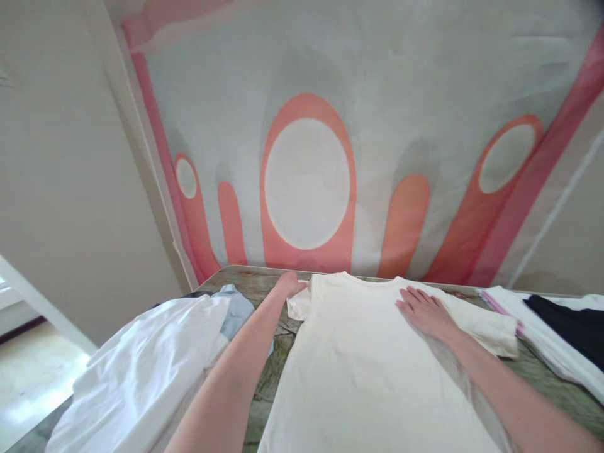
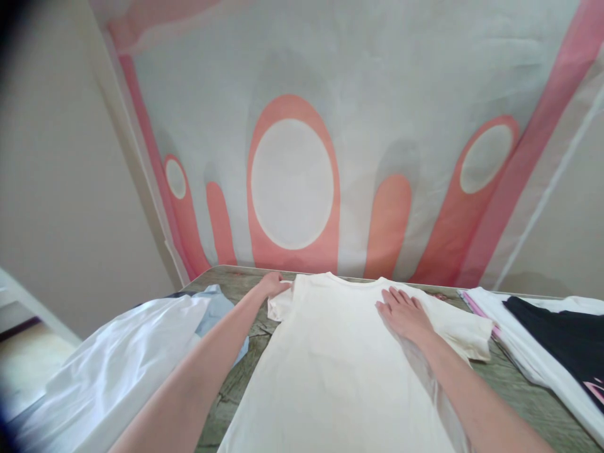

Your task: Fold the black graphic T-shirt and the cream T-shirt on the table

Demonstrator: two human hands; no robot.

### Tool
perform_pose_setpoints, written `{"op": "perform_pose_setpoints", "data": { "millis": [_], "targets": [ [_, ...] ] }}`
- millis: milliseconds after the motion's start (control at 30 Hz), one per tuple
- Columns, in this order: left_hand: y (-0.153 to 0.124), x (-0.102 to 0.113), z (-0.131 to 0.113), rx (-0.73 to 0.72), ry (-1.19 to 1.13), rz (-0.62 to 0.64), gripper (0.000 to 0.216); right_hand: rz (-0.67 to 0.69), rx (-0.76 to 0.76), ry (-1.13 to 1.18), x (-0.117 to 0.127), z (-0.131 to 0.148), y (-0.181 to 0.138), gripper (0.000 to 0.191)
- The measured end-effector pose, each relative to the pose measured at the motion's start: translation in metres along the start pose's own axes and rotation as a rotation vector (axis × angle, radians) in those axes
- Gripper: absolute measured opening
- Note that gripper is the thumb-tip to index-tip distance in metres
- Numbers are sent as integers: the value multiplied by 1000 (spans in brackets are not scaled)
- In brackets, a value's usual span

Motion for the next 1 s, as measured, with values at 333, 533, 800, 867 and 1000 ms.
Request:
{"op": "perform_pose_setpoints", "data": {
  "millis": [333, 533, 800, 867, 1000],
  "targets": [
    [-3, 8, 22, 58, -30, -56, 27, 9, -12, 16, 10, 5, -4, 60],
    [-21, 18, 28, 108, 41, -91, 25, 6, -20, 19, 9, 4, -3, 59],
    [-46, -17, -76, -296, 101, -12, 35, 13, -17, 24, 10, 5, -4, 60],
    [-55, -37, -102, -390, 99, 28, 39, 13, -15, 25, 11, 5, -5, 60],
    [-61, -58, -113, -436, 120, 36, 59, 23, -20, 23, 9, 4, -3, 61]
  ]
}}
Point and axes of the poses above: each hand's wrist, its own y-axis towards the middle knuckle, its own x-axis out of the back of the hand, z = x × y, the point moved 5 cm from there along y, towards the middle knuckle, and after that the axes turned 2 degrees about x, right-handed, at the moved point
